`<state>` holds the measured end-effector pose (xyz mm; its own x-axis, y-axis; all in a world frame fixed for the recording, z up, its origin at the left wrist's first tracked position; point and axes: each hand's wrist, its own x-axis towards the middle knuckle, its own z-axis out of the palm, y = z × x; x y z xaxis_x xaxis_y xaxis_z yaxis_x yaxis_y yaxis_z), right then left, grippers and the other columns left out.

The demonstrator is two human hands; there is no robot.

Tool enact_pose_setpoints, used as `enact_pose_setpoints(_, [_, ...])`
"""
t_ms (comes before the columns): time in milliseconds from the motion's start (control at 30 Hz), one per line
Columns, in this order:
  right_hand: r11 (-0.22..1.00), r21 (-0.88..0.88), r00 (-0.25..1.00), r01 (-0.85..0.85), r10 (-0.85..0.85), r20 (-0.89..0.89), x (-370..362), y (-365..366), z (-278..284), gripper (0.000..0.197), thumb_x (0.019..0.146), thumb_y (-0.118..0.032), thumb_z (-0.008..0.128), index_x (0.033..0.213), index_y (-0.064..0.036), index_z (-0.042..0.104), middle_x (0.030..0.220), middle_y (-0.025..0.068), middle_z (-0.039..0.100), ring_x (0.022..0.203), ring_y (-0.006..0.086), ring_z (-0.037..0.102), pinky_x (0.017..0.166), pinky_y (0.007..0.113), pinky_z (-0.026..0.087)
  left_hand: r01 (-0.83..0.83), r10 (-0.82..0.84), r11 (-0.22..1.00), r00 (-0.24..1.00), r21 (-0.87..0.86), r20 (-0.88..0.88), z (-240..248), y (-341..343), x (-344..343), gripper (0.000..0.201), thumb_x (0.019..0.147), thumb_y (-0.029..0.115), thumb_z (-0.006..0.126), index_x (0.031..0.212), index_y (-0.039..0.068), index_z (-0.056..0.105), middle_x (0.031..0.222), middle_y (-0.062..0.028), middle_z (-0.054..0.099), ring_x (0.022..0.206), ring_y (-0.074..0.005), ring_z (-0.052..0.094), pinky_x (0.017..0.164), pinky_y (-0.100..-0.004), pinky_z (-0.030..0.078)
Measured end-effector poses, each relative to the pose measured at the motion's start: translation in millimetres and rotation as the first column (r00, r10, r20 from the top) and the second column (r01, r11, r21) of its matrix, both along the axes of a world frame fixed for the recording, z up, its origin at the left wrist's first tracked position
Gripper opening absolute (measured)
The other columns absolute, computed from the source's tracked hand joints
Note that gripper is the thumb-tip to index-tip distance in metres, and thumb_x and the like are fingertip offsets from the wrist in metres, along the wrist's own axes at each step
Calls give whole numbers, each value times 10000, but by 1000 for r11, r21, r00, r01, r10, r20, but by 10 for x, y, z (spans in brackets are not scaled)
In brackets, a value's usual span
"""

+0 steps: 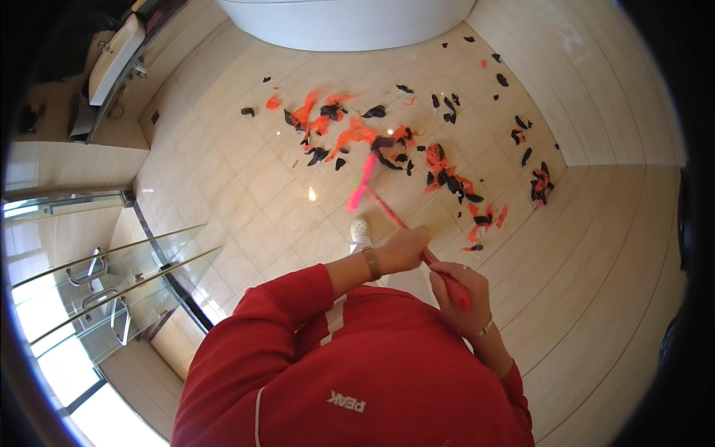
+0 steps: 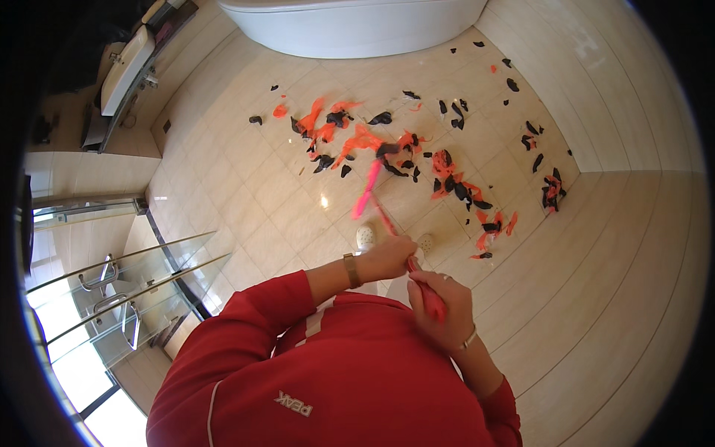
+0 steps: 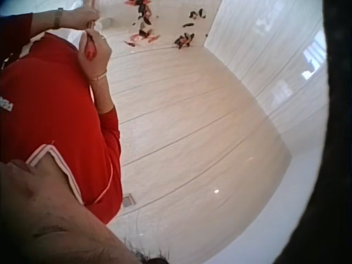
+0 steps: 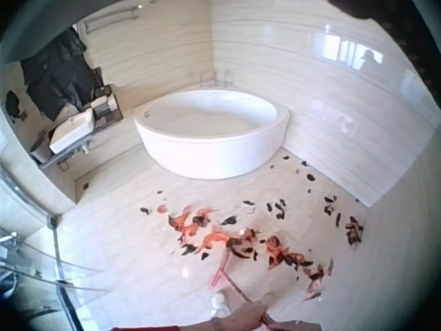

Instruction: The person sweeps scattered red and black debris on a tiled bathroom floor using a pink squeegee. They gather the debris into a pile near the bathtub and continue sweeping the remaining area.

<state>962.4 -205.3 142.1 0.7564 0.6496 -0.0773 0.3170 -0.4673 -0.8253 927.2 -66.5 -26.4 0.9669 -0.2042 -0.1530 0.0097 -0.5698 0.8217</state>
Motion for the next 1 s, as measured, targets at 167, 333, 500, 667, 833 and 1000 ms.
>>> enact_pose_setpoints(167, [980,48,864,194,-147,-481,-18,-100,-752,120,847,-67,650,953,-20,681,770,122,670,676,177,643,629,265,493,68,-35,990,966,120,-255,-527,99,-53,106,742,109,642,786,14,624,836,-194,631,822,-382,617,714,-471,488])
enact_pose_setpoints(333, [993,-57,990,102,-106,-89,-60,-258,-534,134,820,-94,677,945,-46,685,736,133,649,642,232,630,592,309,489,-24,25,998,1000,-59,13,-717,-324,-62,168,795,151,644,755,14,556,783,-186,594,794,-388,597,678,-465,466])
enact_pose_setpoints(500, [950,-311,969,13,64,237,-139,-280,-447,165,782,-63,680,945,-66,660,709,148,610,584,304,592,543,364,482,-31,103,908,983,-417,153,-789,-706,274,197,808,113,647,741,12,491,790,-179,565,780,-400,568,662,-457,445])
enact_pose_setpoints(667, [954,-293,922,69,51,383,-110,-274,96,182,759,-71,690,939,-79,666,700,147,591,561,293,597,498,349,477,48,59,932,958,-360,281,56,-670,437,174,789,113,658,752,18,518,842,-155,582,787,-381,583,668,-453,460])
enact_pose_setpoints(833, [993,-119,982,-1,23,188,-27,-211,477,186,777,-12,673,962,-30,657,725,132,622,583,243,598,540,303,466,31,-29,999,993,-14,119,592,-210,258,121,748,116,664,779,37,578,857,-139,609,818,-365,612,677,-447,489])
enact_pose_setpoints(1000, [988,90,956,-126,145,-255,164,102,-216,278,823,-64,696,1089,-3,647,841,79,669,725,114,590,658,248,472,-54,88,962,989,267,-117,-3,446,-136,114,696,68,644,792,34,593,836,-161,626,834,-362,622,695,-460,506])
